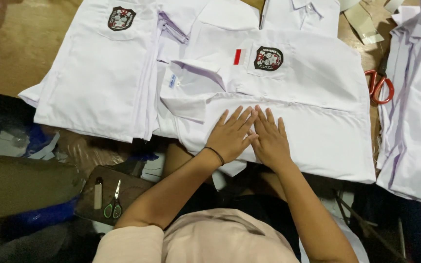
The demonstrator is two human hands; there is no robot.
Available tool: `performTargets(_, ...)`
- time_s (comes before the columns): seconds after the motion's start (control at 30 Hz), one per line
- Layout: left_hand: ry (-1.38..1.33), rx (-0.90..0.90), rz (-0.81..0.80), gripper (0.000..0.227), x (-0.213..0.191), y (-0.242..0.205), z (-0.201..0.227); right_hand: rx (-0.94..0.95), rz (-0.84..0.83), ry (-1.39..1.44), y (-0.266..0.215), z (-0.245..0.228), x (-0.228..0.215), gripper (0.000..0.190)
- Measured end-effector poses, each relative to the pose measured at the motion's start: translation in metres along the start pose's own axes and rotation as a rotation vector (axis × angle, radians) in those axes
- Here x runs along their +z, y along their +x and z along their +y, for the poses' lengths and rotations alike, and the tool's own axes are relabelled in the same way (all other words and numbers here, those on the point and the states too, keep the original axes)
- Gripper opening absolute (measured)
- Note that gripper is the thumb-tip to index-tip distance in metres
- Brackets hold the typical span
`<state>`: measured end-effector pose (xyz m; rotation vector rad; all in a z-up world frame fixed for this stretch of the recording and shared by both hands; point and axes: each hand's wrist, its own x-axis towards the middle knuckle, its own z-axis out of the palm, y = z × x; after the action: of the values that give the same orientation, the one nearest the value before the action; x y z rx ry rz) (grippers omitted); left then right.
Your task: The person folds a white short-sleeved shirt with a crest on the pocket, smoothing the fabric and aligning the edges. The shirt is folded in half and then again to form a compact rectangle, then placed on a stack of similar shirts.
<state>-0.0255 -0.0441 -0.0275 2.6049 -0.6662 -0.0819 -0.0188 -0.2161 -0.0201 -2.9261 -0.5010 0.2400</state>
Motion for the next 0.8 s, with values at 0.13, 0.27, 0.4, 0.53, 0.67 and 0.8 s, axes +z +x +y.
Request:
performTargets(0.13,0.018,-0.072,0.008,0.063,-0.007,-0.009,-0.015,0.058,-0.031,0.037,-0.006,0.016,-0.009,0.065)
performTargets(0.27,0.014,-0.153,-0.059,0.064,-0.007,-0.018,-0.044,0.123,-0.058,0.045,-0.017,0.05,-0.022,0.068)
performTargets(0.4,0.078,-0.192,0.019,0.065,-0.001,-0.03,-0.072,0.25,-0.01,0.114,-0.032,0.084,-0.034,0.066)
performTargets(0.53,0.081,-0.196,0.024,0.066,0.002,-0.031,-0.078,0.213,0.187,0.164,-0.036,0.108,-0.024,0.057)
performTargets(0.67,0.084,-0.195,0.031,0.066,-0.001,-0.032,-0.072,0.006,0.657,0.078,0.008,0.14,0.017,0.016)
performTargets(0.8,0.09,-0.189,0.031,0.065,0.005,-0.031,-0.077,-0.084,0.56,0.379,0.044,0.079,-0.005,0.02)
